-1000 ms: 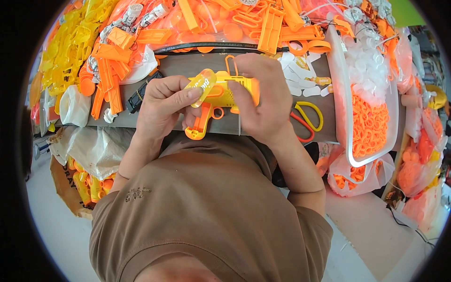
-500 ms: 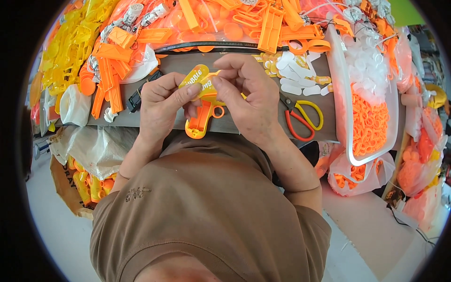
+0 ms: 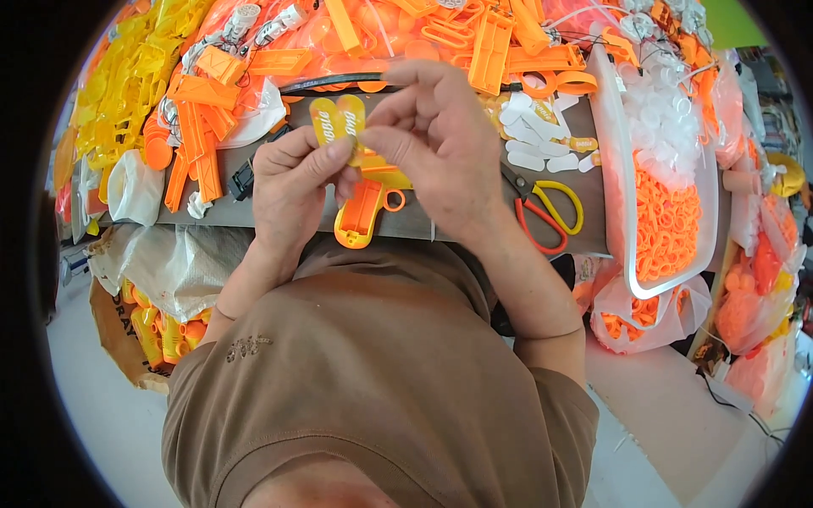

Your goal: Assembling a yellow toy gun by putting together various plastic components at a cluttered workbench.

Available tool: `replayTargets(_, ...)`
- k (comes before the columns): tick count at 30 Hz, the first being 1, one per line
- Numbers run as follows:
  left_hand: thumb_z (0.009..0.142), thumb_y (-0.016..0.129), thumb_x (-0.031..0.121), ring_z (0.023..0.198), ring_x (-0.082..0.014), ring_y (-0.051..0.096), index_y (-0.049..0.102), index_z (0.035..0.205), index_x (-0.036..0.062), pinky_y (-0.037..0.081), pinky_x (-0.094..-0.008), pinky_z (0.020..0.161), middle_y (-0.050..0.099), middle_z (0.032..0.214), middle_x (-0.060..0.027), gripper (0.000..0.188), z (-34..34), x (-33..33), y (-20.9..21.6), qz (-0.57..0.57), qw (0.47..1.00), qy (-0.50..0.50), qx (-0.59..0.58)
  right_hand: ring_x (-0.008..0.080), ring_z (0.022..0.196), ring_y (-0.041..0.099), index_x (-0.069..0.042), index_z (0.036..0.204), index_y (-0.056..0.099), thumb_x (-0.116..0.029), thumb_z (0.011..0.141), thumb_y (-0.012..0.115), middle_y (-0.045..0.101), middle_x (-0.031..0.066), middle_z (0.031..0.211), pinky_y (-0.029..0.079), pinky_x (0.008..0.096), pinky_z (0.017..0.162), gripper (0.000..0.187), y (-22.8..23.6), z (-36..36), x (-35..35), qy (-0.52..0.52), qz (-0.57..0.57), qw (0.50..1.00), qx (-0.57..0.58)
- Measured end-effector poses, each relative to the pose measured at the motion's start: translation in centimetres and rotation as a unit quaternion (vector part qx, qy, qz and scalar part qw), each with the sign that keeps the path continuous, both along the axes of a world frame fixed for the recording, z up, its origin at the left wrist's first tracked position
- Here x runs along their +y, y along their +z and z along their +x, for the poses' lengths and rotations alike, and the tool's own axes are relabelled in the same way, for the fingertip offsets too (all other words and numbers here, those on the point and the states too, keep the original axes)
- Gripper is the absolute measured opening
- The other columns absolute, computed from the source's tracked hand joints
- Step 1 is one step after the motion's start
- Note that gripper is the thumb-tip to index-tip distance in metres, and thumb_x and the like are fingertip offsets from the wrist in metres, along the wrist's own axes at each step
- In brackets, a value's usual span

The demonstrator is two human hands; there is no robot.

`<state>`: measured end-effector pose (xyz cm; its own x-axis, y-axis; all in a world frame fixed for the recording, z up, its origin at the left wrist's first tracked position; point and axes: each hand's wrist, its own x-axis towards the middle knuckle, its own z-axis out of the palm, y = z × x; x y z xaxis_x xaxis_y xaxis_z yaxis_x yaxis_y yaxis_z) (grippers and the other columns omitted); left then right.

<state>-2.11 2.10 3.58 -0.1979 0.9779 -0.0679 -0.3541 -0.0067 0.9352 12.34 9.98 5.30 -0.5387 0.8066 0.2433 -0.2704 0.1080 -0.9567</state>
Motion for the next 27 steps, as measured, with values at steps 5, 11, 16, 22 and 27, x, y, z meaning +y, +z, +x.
replayTargets(5,0.085,0.067,0.013,0.054,-0.0056,0.055,0.068,0.082,-0.0015,0.042,-0.0174,0.048,0.064,0.066,-0.0036,0.014,-0.4,0.0,0.1,-0.014,0.999,-0.008,0.035,0.0103,0.074,0.057,0.000,0.114,0.044,0.008,0.081,0.059,0.060,0.0087,0.084,0.046,0.0216,0.066,0.037,-1.5,-0.2,-1.0,-0.026,0.035,0.999,-0.022)
replayTargets(11,0.083,0.069,0.013,0.053,-0.0045,0.054,0.068,0.081,-0.0016,0.042,-0.0172,0.047,0.063,0.065,-0.0029,0.015,-1.2,0.2,0.3,-0.015,0.998,0.039,0.055,0.0069,0.068,0.051,0.000,0.111,0.046,0.007,0.078,0.059,0.056,0.0025,0.076,0.042,0.0214,0.062,0.036,0.8,1.6,0.5,0.060,0.107,0.967,-0.224)
replayTargets(16,0.083,0.068,0.014,0.052,-0.0037,0.053,0.069,0.081,-0.0013,0.040,-0.0171,0.044,0.062,0.064,-0.0025,0.015,-1.3,0.1,0.7,-0.037,0.989,-0.045,0.138,0.0059,0.065,0.049,-0.001,0.111,0.047,0.006,0.077,0.057,0.054,-0.0005,0.071,0.041,0.0219,0.060,0.037,1.9,2.2,0.7,0.107,0.167,0.927,-0.318)
replayTargets(22,0.087,0.063,0.010,0.049,-0.0082,0.051,0.063,0.081,-0.0032,0.039,-0.0201,0.045,0.060,0.064,-0.0056,0.014,-0.9,0.1,0.2,-0.042,0.996,0.024,0.071,0.0114,0.067,0.053,-0.001,0.114,0.049,0.003,0.074,0.068,0.059,0.0051,0.082,0.045,0.0231,0.063,0.044,0.2,1.9,0.6,-0.022,0.260,0.942,-0.212)
replayTargets(27,0.088,0.060,0.011,0.048,-0.0097,0.051,0.061,0.084,-0.0034,0.038,-0.0204,0.045,0.059,0.063,-0.0058,0.016,-0.8,0.3,0.1,-0.038,0.999,0.023,-0.004,0.0225,0.080,0.062,0.001,0.100,0.058,0.003,0.071,0.073,0.063,0.0129,0.095,0.051,0.0308,0.069,0.033,-2.2,1.9,-0.2,-0.115,0.497,0.848,-0.148)
